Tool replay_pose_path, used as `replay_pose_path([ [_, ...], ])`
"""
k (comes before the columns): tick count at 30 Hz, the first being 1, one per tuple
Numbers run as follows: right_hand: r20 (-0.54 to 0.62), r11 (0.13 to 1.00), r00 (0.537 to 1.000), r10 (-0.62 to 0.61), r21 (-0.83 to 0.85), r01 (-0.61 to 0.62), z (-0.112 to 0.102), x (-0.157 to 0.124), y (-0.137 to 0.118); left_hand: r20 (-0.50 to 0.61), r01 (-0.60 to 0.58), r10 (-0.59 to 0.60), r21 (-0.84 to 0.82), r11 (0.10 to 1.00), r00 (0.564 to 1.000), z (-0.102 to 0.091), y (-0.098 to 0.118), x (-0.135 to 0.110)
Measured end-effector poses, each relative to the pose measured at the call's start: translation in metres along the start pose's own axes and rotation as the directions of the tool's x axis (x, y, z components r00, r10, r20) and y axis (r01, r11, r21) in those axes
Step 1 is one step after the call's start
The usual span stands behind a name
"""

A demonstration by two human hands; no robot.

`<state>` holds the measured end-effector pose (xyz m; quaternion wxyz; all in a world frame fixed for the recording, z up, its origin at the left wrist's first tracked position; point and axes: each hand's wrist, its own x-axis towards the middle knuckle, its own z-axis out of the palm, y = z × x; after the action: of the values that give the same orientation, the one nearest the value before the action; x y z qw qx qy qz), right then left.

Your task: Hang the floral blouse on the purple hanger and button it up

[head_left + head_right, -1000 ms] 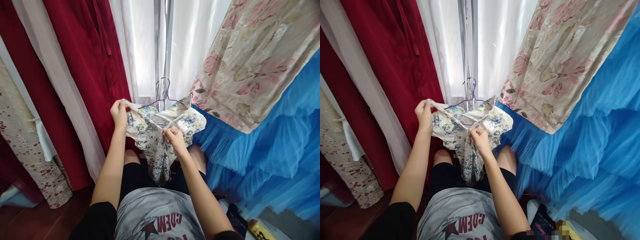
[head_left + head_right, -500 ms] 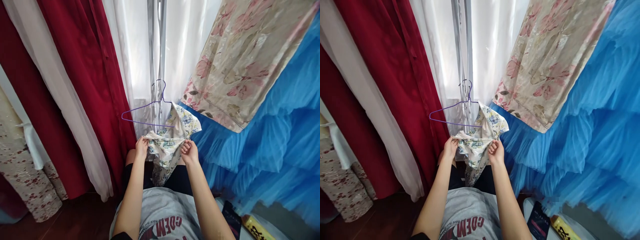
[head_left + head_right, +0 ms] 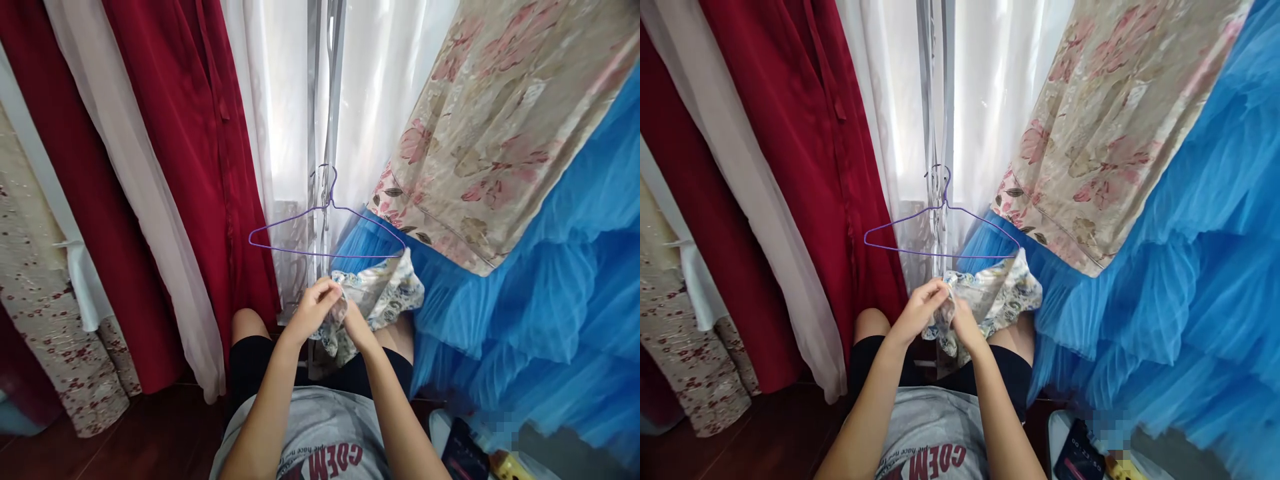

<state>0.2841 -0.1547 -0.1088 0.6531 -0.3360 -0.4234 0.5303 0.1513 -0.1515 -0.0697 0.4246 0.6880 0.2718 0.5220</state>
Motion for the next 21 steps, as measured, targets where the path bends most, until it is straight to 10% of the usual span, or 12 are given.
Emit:
replay_pose_path([
  [9,0.292,0.936,0.918,0.269,0.145,-0.32,0.0,-0.016,0.005,0.364,0.183,-0.174,0.01,0.983,0.915,-0.017,-0.01,0.001],
  [21,-0.014,0.966,0.995,0.102,0.24,-0.096,-0.002,-0.005,-0.012,0.391,0.244,-0.18,-0.121,0.962,0.903,-0.003,-0.017,0.032],
])
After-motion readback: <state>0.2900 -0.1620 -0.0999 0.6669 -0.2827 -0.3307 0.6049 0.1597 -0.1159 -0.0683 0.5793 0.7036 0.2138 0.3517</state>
